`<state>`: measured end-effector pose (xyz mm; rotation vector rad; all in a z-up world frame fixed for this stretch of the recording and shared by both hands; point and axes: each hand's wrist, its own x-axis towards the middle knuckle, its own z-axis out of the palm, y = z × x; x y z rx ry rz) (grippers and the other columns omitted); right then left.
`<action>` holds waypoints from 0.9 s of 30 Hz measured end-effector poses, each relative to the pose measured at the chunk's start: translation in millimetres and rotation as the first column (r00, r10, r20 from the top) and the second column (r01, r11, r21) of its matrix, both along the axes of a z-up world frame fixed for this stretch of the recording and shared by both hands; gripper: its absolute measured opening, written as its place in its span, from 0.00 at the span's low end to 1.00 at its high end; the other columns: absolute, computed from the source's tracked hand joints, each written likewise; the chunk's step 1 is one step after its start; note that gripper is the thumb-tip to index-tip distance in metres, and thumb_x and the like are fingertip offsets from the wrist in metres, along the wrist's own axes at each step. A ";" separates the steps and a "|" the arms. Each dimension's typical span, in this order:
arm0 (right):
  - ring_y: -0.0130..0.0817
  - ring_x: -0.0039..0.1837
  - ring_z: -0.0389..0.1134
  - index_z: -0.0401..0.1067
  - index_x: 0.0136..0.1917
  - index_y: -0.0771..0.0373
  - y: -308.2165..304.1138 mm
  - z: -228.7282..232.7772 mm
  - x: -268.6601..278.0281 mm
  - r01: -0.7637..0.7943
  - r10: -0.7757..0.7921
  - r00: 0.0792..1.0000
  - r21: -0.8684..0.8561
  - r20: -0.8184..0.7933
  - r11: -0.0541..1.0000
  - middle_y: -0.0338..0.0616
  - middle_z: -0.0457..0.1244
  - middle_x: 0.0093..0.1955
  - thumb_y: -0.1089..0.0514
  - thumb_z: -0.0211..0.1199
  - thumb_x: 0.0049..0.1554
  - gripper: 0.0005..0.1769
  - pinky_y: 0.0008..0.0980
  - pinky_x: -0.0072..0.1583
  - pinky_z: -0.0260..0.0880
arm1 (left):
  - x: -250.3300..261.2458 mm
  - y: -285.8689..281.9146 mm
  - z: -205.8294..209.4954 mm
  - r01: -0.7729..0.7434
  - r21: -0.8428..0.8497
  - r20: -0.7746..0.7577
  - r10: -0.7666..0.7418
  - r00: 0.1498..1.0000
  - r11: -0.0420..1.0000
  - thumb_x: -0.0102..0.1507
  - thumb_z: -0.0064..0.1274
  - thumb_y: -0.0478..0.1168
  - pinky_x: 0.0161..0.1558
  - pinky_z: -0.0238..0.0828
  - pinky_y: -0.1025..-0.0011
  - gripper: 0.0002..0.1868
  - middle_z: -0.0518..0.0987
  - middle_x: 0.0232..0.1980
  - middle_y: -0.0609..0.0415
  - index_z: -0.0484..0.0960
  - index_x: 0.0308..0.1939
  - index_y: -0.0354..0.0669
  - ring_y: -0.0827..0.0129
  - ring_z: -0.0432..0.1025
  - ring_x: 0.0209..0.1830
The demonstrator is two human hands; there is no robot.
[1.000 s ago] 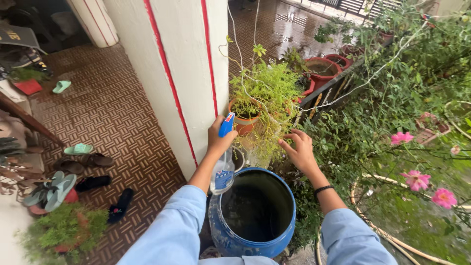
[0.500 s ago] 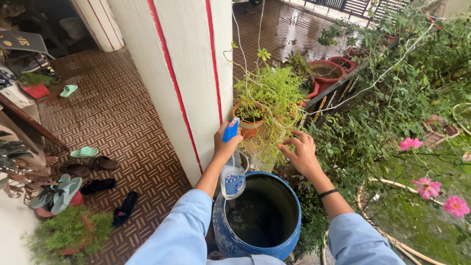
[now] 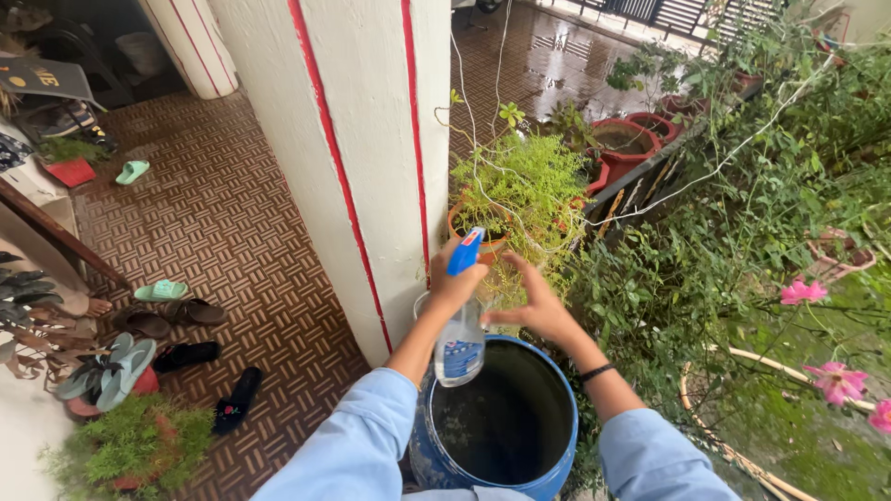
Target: The person fills a spray bottle with water from a blue bucket and sprays various potted plants and flowering bushes in a garden.
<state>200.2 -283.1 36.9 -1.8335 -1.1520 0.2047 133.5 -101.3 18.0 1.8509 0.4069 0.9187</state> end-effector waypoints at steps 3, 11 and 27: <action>0.46 0.77 0.56 0.49 0.78 0.64 26.2 -7.4 -15.0 -0.060 0.084 0.984 0.150 -0.159 0.987 0.51 0.56 0.75 0.56 0.82 0.35 0.65 0.45 0.74 0.55 | 4.0 -17.5 11.7 0.000 0.003 0.068 0.000 0.998 1.000 0.49 0.59 0.41 0.33 0.74 0.59 0.12 0.81 0.29 0.45 0.76 0.32 0.39 0.55 0.78 0.29; 0.41 0.65 0.68 0.54 0.74 0.63 46.3 -17.4 -30.0 0.142 -0.040 0.953 0.325 -0.301 0.935 0.48 0.64 0.65 0.66 0.74 0.38 0.53 0.41 0.65 0.70 | -7.2 -28.4 18.0 0.014 0.187 0.069 -0.027 0.997 0.982 0.51 0.63 0.45 0.51 0.66 0.53 0.22 0.75 0.46 0.44 0.72 0.44 0.43 0.51 0.72 0.49; 0.35 0.58 0.71 0.72 0.59 0.67 30.8 -7.2 -22.1 0.409 0.050 0.801 0.607 -0.596 0.681 0.47 0.70 0.57 0.59 0.59 0.53 0.21 0.34 0.56 0.71 | -46.6 -25.4 -51.2 0.639 -0.035 -0.183 -0.633 0.752 0.769 0.44 0.76 0.53 0.59 0.69 0.63 0.47 0.78 0.55 0.48 0.72 0.61 0.40 0.60 0.74 0.57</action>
